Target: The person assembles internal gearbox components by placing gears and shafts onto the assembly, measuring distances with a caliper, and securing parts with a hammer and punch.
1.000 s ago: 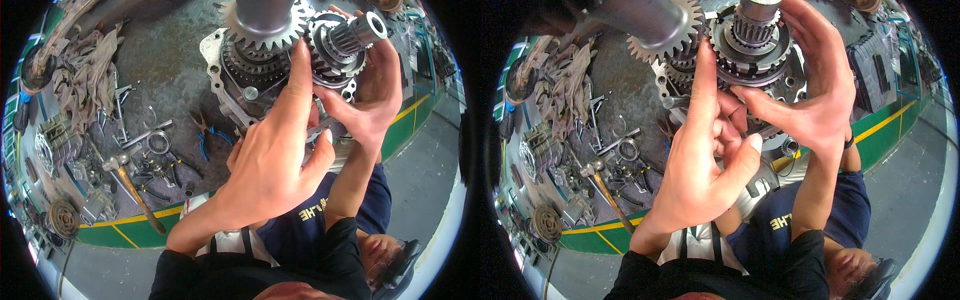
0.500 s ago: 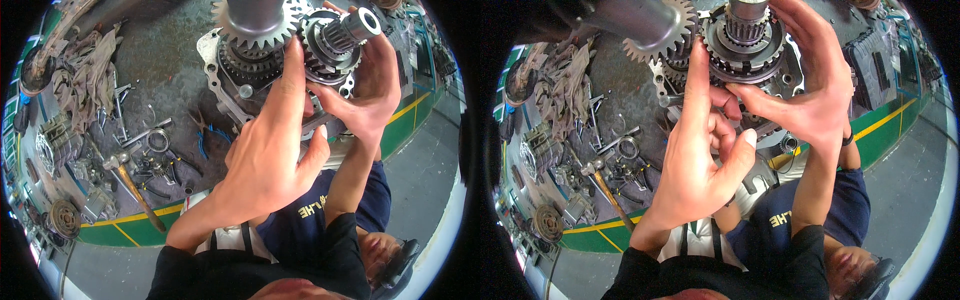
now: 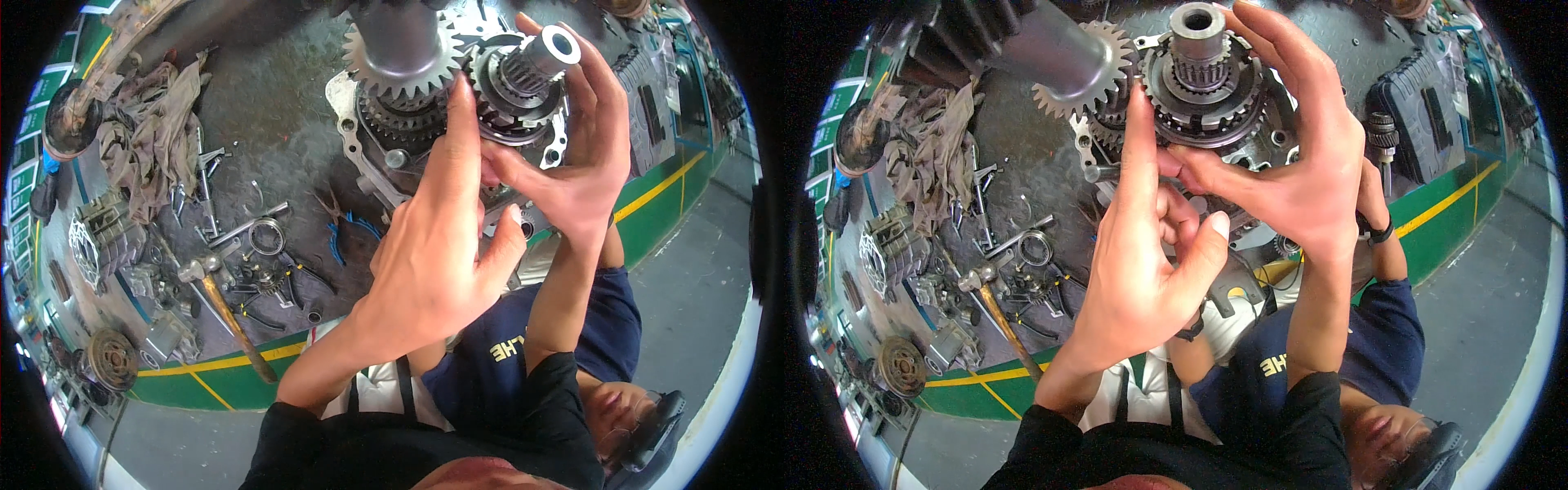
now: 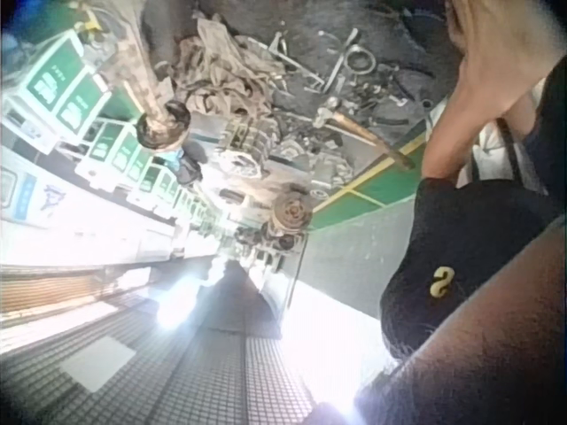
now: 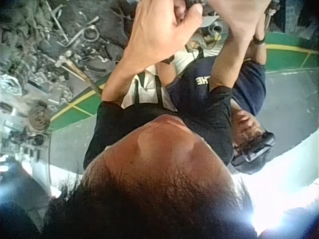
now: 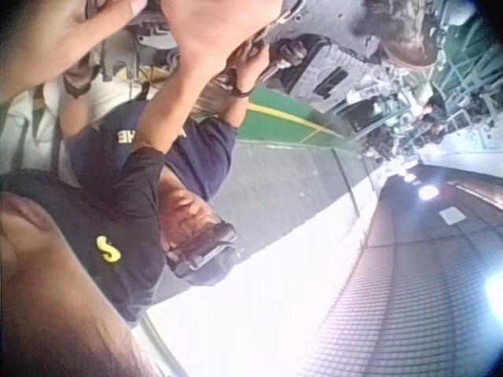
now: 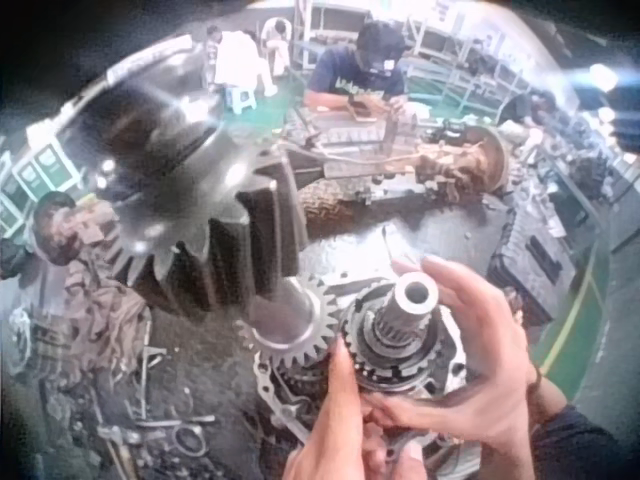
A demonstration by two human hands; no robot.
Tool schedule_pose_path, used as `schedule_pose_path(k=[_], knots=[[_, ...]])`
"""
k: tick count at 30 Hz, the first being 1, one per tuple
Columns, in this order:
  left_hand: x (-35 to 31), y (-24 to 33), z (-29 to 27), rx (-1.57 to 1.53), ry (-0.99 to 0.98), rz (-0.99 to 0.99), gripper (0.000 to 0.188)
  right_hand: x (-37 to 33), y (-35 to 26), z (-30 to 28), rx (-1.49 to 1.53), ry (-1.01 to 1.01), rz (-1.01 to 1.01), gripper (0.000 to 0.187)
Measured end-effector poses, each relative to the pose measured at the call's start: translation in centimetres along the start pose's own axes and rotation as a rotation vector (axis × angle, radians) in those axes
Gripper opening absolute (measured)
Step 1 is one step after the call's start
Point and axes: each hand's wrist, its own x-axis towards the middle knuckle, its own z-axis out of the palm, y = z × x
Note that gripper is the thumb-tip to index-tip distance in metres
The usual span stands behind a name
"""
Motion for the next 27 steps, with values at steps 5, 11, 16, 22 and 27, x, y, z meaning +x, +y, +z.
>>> schedule_pose_path(k=[5,11,16,22,27], knots=[[-0.3,0.4,0.1,-0.047,-0.042,-0.080,0.099,0.0,-0.2,-0.7,-0.025,-0.033,0.029,0.099],[0.0,0.2,-0.1,-0.051,-0.036,-0.029,0.098,0.2,-0.5,-0.1,-0.038,0.007,0.011,0.102],[0.0,0.3,0.0,-0.040,-0.037,-0.055,0.099,-0.4,-0.5,0.3,-0.072,0.077,0.024,0.102],[0.1,0.3,0.1,-0.021,-0.036,-0.056,0.099,-0.8,-0.5,0.3,-0.105,0.086,0.018,0.101],[-0.2,0.3,0.1,-0.019,-0.026,-0.079,0.098,-0.4,-0.5,-0.1,-0.234,0.031,-0.020,0.101]])
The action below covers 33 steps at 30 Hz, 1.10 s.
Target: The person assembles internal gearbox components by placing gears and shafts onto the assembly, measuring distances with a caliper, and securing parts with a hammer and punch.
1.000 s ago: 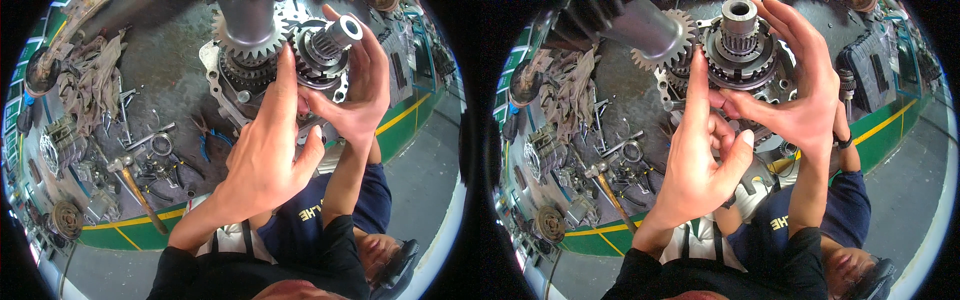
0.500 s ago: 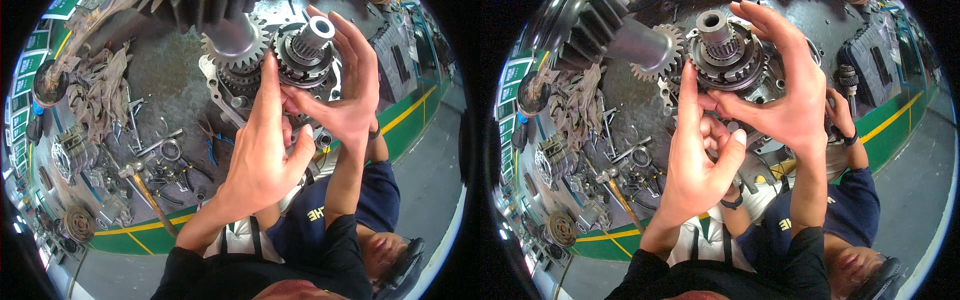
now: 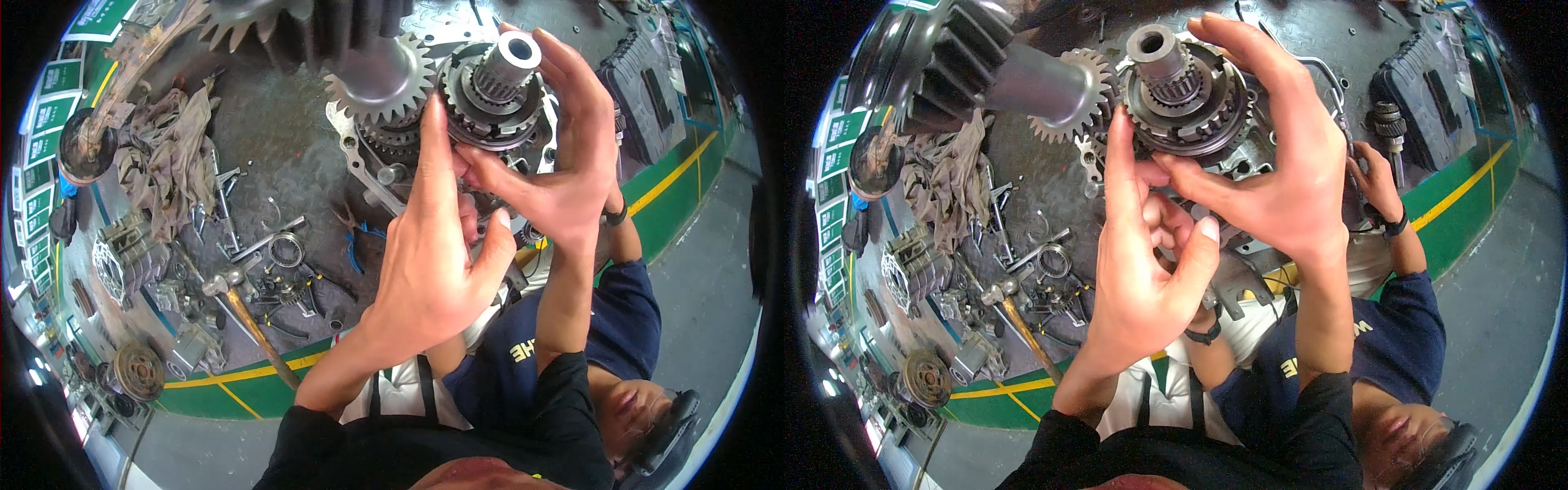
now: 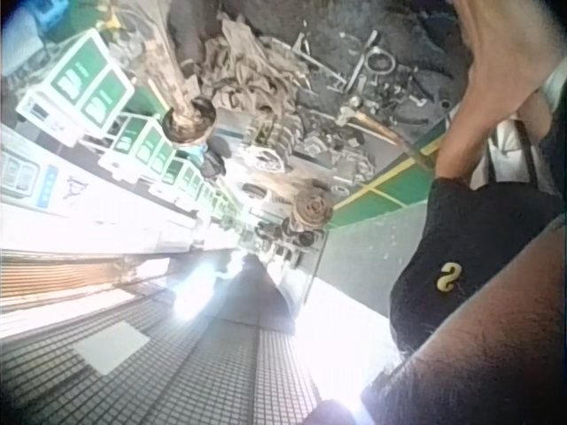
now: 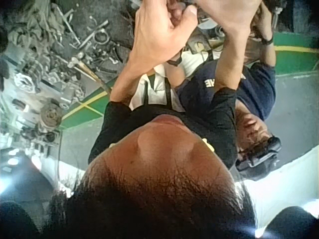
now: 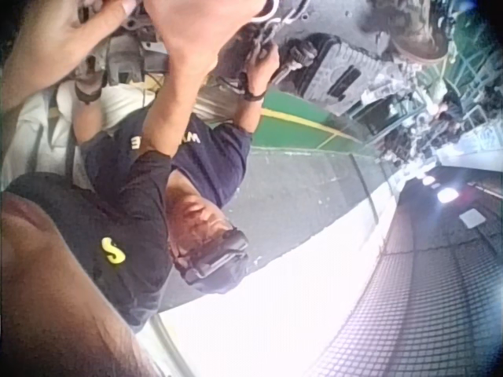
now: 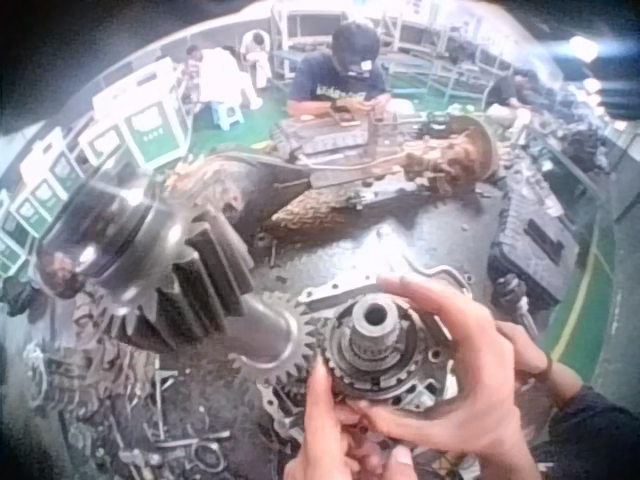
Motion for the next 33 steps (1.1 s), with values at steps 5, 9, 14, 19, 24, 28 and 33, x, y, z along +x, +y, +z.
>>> schedule_pose_path(k=[5,9,14,19,24,28,33], knots=[[0.0,-0.4,0.3,0.158,0.013,0.135,0.098,0.1,0.3,0.1,-0.032,0.030,-0.066,0.100],[0.0,-0.5,0.5,0.136,0.036,0.115,0.097,-0.1,0.4,0.0,-0.011,0.009,-0.043,0.102],[0.1,-0.2,0.4,0.188,0.044,0.085,0.096,-0.1,0.3,-0.2,-0.003,0.013,-0.014,0.092],[0.4,-0.3,0.3,0.197,0.052,0.110,0.095,0.3,0.1,-0.5,-0.106,0.027,-0.100,0.080],[0.4,-0.3,0.2,0.194,0.059,0.102,0.095,0.5,-0.1,-0.7,-0.126,0.000,-0.097,0.079],[0.6,-0.3,-0.1,0.226,0.051,0.105,0.094,0.5,0.4,-0.4,-0.076,0.011,-0.092,0.080],[0.9,-0.4,-0.3,0.284,0.070,0.164,0.093,0.0,0.9,-0.1,-0.057,0.032,-0.096,0.080]])
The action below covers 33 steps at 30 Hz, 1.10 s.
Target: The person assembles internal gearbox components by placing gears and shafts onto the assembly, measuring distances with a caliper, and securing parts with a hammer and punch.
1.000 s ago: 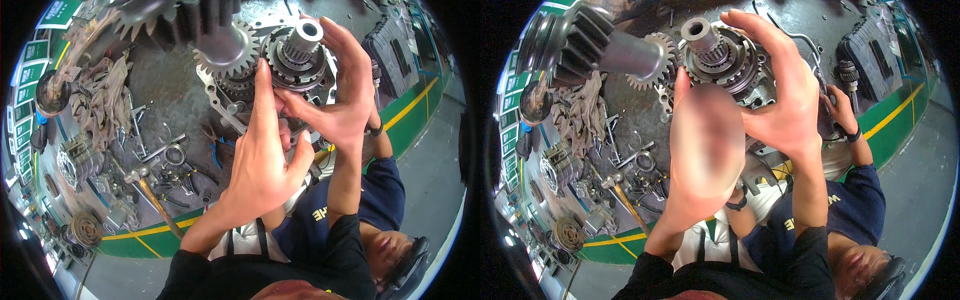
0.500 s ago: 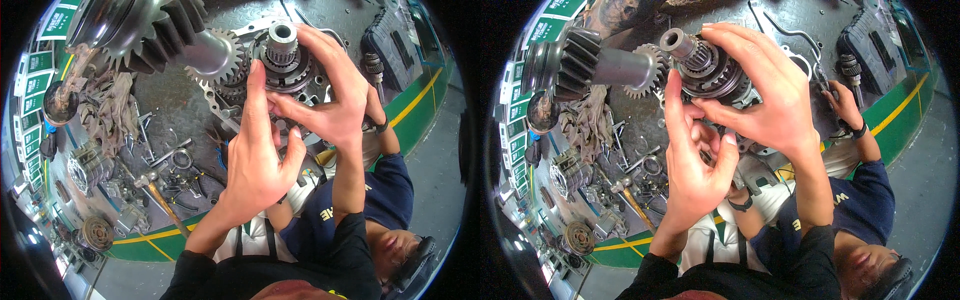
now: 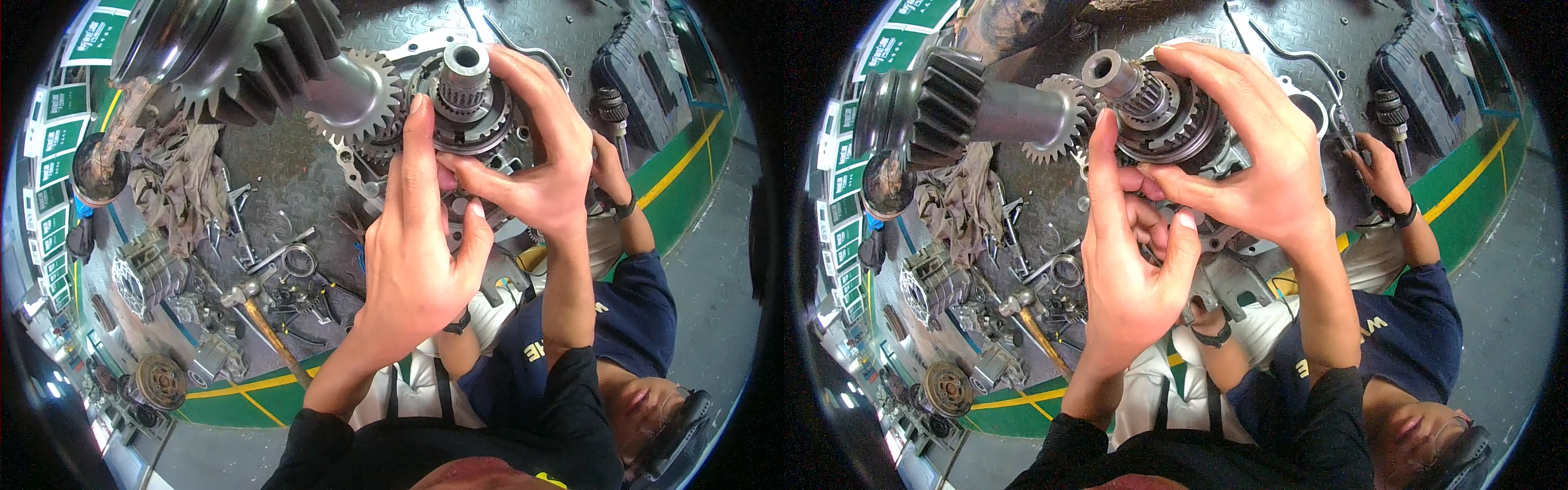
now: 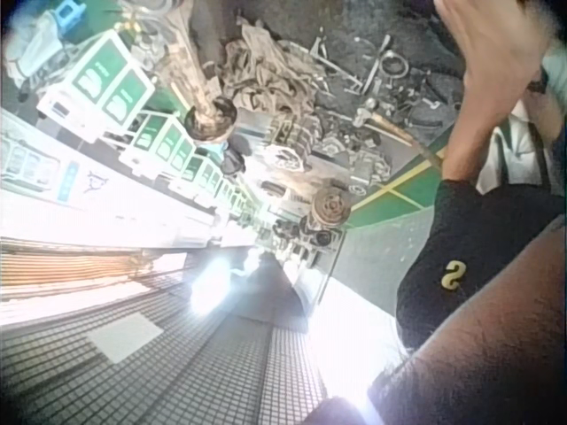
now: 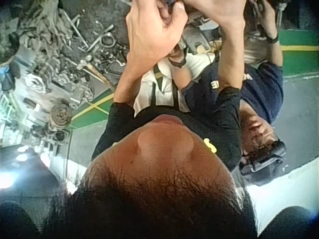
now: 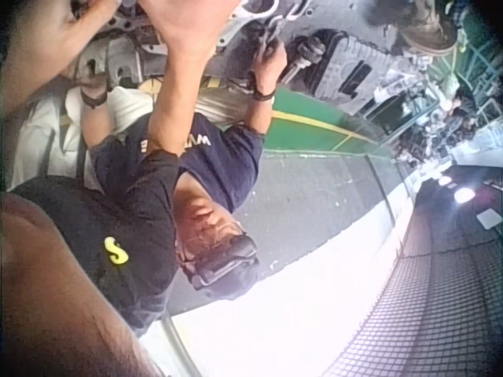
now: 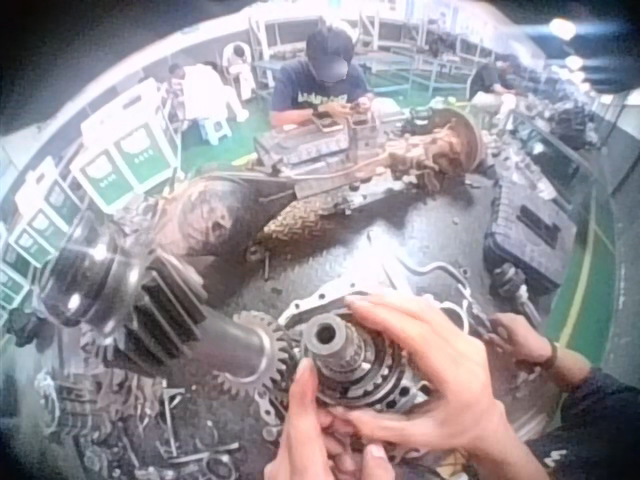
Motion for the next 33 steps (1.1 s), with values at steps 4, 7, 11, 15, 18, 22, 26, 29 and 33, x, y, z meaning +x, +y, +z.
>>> schedule_pose_path(k=[4,7,11,15,18,22,26,29,33], knots=[[0.1,-0.1,0.1,0.047,0.018,0.005,0.092,-0.1,0.3,0.0,0.025,0.010,0.005,0.079],[0.2,-0.1,0.2,0.059,0.025,0.008,0.092,0.0,0.4,0.0,0.033,0.011,0.021,0.079],[0.0,0.1,0.1,0.037,0.004,-0.036,0.091,0.2,0.2,-0.2,-0.028,0.010,-0.030,0.078],[0.0,-0.1,-0.1,0.029,-0.010,-0.059,0.092,0.3,0.4,-0.1,0.082,0.033,-0.017,0.072],[-0.1,0.0,0.0,-0.002,-0.013,-0.089,0.092,0.2,0.5,-0.2,0.035,0.004,-0.013,0.071],[-0.2,0.2,0.3,0.017,0.003,-0.130,0.091,0.2,0.6,-0.3,-0.003,-0.014,-0.024,0.070],[-0.2,0.1,0.4,0.033,0.024,-0.105,0.088,0.1,0.7,-0.4,0.019,-0.013,-0.041,0.071],[-0.3,-0.1,0.2,0.099,0.017,-0.085,0.087,-0.1,1.0,-0.4,0.032,-0.010,-0.038,0.071],[-0.3,-0.3,0.0,0.199,0.023,-0.053,0.084,-0.4,1.0,-0.1,0.049,0.023,-0.031,0.070]])
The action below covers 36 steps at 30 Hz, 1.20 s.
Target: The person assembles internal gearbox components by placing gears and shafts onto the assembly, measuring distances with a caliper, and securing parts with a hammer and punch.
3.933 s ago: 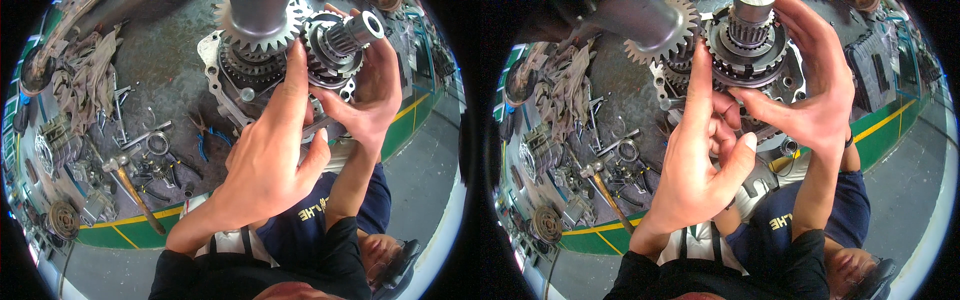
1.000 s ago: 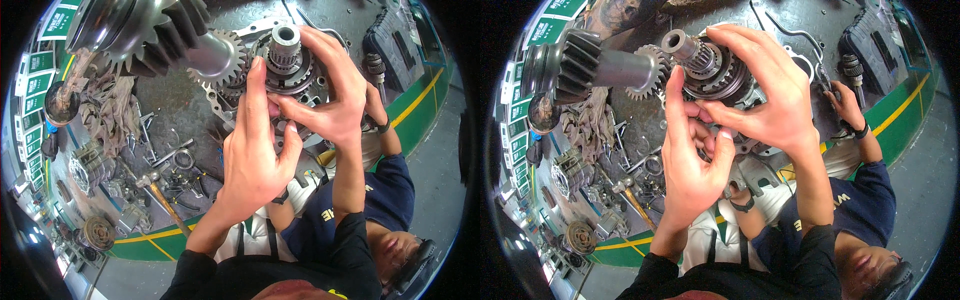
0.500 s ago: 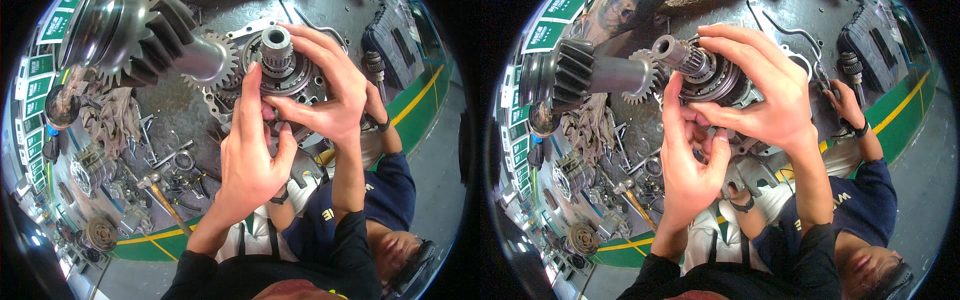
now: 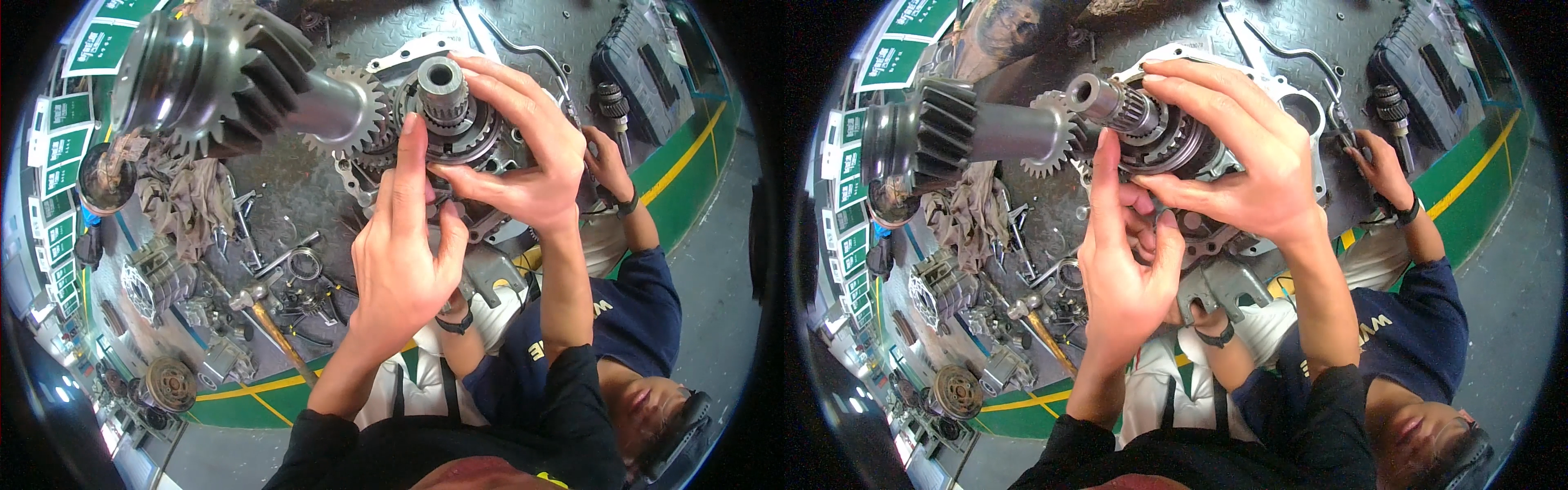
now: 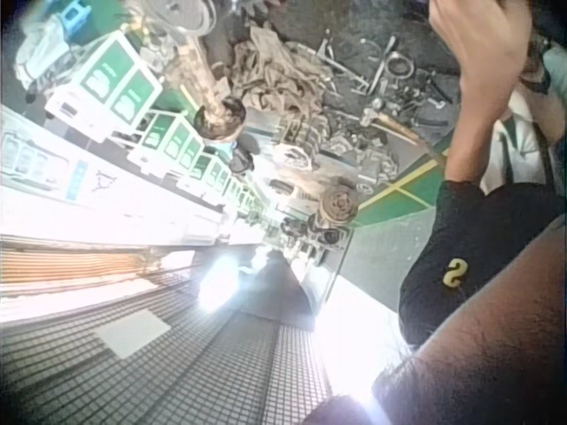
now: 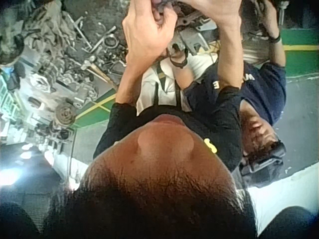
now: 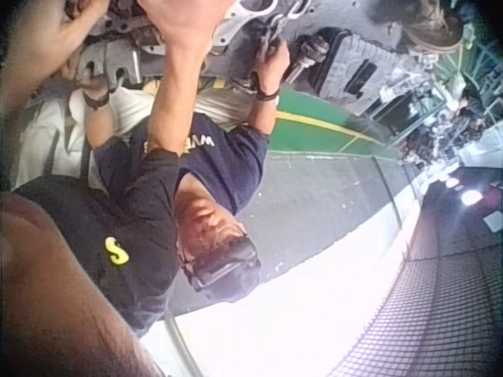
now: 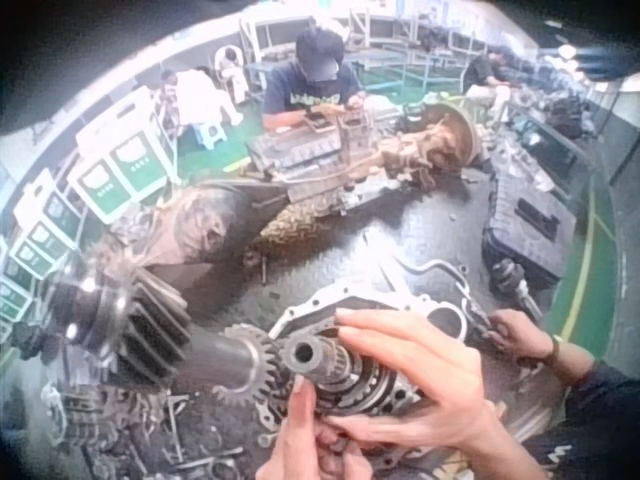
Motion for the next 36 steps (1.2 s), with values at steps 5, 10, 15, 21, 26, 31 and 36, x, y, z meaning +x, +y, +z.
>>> schedule_pose_path(k=[5,10,15,21,26,31,36], knots=[[0.2,0.1,0.2,0.040,-0.012,-0.088,0.087,-0.3,-0.9,0.8,-0.085,0.062,-0.018,0.069],[-0.3,0.2,0.6,0.039,-0.038,-0.135,0.090,0.1,-0.9,0.6,-0.077,0.088,0.017,0.062],[-0.7,0.0,1.0,0.146,0.011,-0.002,0.095,0.8,0.7,-1.2,0.131,-0.096,0.095,0.067],[-0.6,0.5,0.6,0.181,-0.018,-0.073,0.088,0.1,-0.3,-0.8,0.103,-0.069,0.159,0.075],[-0.5,0.7,0.3,0.196,-0.048,-0.082,0.094,-0.5,-1.3,-0.4,0.010,-0.007,0.122,0.071],[-0.5,0.7,0.1,0.239,-0.053,-0.072,0.095,-0.4,-1.2,-0.2,0.027,0.034,0.109,0.071],[-0.5,1.7,-0.5,0.226,-0.114,-0.143,0.096,-0.5,-1.2,-0.4,0.061,0.007,0.161,0.073]])
